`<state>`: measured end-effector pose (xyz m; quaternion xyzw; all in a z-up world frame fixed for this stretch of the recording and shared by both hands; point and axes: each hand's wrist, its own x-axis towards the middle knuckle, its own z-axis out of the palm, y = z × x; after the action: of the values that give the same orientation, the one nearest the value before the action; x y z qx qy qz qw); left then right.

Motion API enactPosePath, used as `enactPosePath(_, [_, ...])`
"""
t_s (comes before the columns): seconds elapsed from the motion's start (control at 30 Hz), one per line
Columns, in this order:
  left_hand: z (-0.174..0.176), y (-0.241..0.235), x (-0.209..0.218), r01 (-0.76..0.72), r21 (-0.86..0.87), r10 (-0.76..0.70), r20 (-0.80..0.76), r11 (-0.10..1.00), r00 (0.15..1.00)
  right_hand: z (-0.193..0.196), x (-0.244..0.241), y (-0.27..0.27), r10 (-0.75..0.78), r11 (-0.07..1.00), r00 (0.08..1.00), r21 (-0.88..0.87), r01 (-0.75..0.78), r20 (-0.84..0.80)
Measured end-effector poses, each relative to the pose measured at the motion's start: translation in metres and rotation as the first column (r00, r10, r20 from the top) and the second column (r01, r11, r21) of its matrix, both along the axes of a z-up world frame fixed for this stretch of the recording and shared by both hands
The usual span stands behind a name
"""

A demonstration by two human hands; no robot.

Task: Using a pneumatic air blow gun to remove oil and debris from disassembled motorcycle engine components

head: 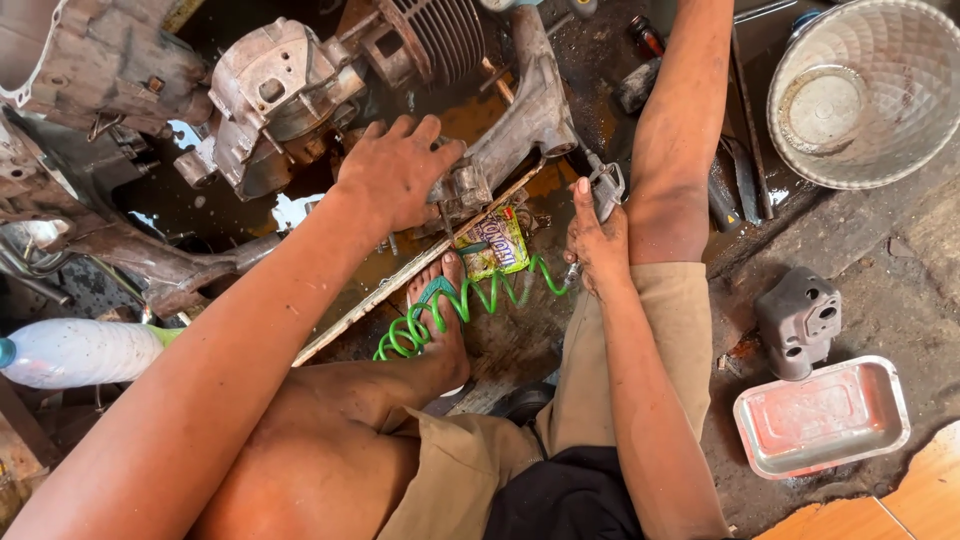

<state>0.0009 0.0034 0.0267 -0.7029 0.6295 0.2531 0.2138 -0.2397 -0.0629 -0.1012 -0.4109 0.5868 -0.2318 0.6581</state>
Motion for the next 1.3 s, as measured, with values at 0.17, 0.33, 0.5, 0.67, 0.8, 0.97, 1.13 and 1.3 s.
enactPosePath(0.17, [0.009, -0.004, -0.002, -0.029, 0.034, 0.029, -0.008, 0.999, 1.000, 0.000, 0.002, -0.013, -0.026, 0.999, 0.998, 0.047, 0.023, 0.052])
enactPosePath(0.33, [-0.003, -0.002, 0.000, -0.025, 0.011, 0.025, -0.002, 1.000, 1.000, -0.022, 0.006, -0.021, -0.048, 0.999, 0.998, 0.012, 0.048, 0.030])
enactPosePath(0.5, [-0.005, -0.003, 0.000, -0.027, 0.021, 0.027, 0.004, 0.999, 1.000, -0.023, 0.019, -0.042, 0.005, 1.000, 0.999, -0.021, -0.004, 0.044])
enactPosePath(0.67, [-0.011, 0.000, 0.002, -0.026, 0.004, 0.026, 0.008, 1.000, 1.000, -0.036, 0.033, -0.081, 0.199, 0.980, 0.976, 0.031, -0.197, -0.090])
enactPosePath(0.8, [-0.008, 0.001, 0.003, -0.017, 0.018, 0.017, 0.001, 1.000, 1.000, -0.040, 0.036, -0.090, 0.217, 0.976, 0.971, 0.017, -0.216, -0.103])
enactPosePath(0.97, [0.000, -0.002, 0.000, -0.039, 0.037, 0.040, -0.022, 0.999, 0.999, -0.023, 0.035, -0.084, 0.153, 0.988, 0.986, 0.019, -0.152, -0.062])
enactPosePath(1.13, [-0.004, -0.001, 0.002, -0.032, 0.026, 0.032, -0.017, 0.999, 0.999, -0.024, 0.033, -0.079, 0.137, 0.990, 0.990, 0.025, -0.136, -0.042])
enactPosePath(1.3, [-0.013, 0.007, 0.004, -0.025, 0.006, 0.025, -0.016, 1.000, 1.000, -0.018, 0.025, -0.068, 0.181, 0.983, 0.982, 0.049, -0.179, -0.043])
